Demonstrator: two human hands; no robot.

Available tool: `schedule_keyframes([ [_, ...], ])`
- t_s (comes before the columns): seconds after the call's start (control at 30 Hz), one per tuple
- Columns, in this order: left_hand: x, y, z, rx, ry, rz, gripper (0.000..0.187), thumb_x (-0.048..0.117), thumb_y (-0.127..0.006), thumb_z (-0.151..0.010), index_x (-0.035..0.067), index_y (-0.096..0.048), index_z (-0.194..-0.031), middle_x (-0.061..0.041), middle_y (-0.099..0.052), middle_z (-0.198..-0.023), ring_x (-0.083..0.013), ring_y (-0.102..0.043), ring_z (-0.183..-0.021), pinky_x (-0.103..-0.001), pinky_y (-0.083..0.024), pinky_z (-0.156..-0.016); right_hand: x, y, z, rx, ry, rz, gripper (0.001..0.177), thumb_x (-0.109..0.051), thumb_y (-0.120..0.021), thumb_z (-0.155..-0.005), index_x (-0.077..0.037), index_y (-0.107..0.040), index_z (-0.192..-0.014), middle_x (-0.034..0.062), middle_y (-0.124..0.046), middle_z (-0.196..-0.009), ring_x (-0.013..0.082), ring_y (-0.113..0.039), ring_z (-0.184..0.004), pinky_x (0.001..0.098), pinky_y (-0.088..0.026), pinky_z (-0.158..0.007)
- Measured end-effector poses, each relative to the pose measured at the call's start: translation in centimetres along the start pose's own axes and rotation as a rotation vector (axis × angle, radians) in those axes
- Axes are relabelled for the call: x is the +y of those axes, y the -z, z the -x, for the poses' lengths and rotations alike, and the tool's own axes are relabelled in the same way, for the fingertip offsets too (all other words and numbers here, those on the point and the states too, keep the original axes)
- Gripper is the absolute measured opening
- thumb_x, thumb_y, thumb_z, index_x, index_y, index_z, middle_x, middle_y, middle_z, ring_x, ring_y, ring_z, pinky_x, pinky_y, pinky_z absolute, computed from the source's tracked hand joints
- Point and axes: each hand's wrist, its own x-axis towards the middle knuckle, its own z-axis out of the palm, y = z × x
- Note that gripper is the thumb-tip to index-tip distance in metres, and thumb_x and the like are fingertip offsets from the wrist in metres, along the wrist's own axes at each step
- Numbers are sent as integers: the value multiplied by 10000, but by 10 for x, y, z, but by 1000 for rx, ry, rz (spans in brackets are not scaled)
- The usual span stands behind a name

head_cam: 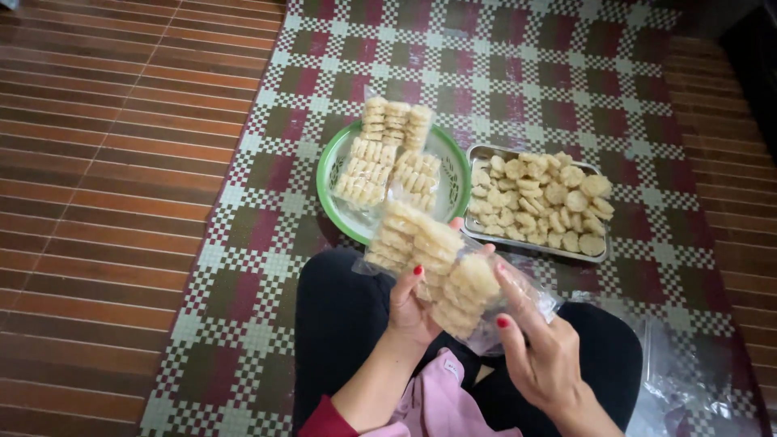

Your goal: Pack crackers from a metal tray into a plastic bag and arrange them neatly.

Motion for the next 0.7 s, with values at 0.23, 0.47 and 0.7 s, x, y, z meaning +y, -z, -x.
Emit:
schedule_keyframes([
  [0.23,3,9,-9,11,-24,-30,933,260,-676,-834,86,-246,-1643,-323,-441,-1502,-375,-502,-1360,-455,-421,-1150,12,-10,-3,42,0,-71,423,-129,-446,-986,29,-605,-1344,276,-554,-1491,379,-651,-1294,363,-581,-988],
  [0.47,21,20,-12,10,-144,-175,837,272,-615,-896,201,-205,-1622,-97,-277,-1661,-482,-340,-1465,-578,-392,-1138,41,-8,2,146,129,14,418,-266,-577,-919,22,-698,-1197,244,-684,-1291,301,-753,-963,305,-601,-799],
  [0.7,56,19,-46,53,-152,-281,917,198,-694,-846,253,-207,-1622,-118,-338,-1628,-506,-400,-1410,-612,-393,-1114,164,-4,-53,526,-92,79,131,61,-590,-927,62,-717,-957,120,-689,-865,172,-503,-637,277,-414,-606],
])
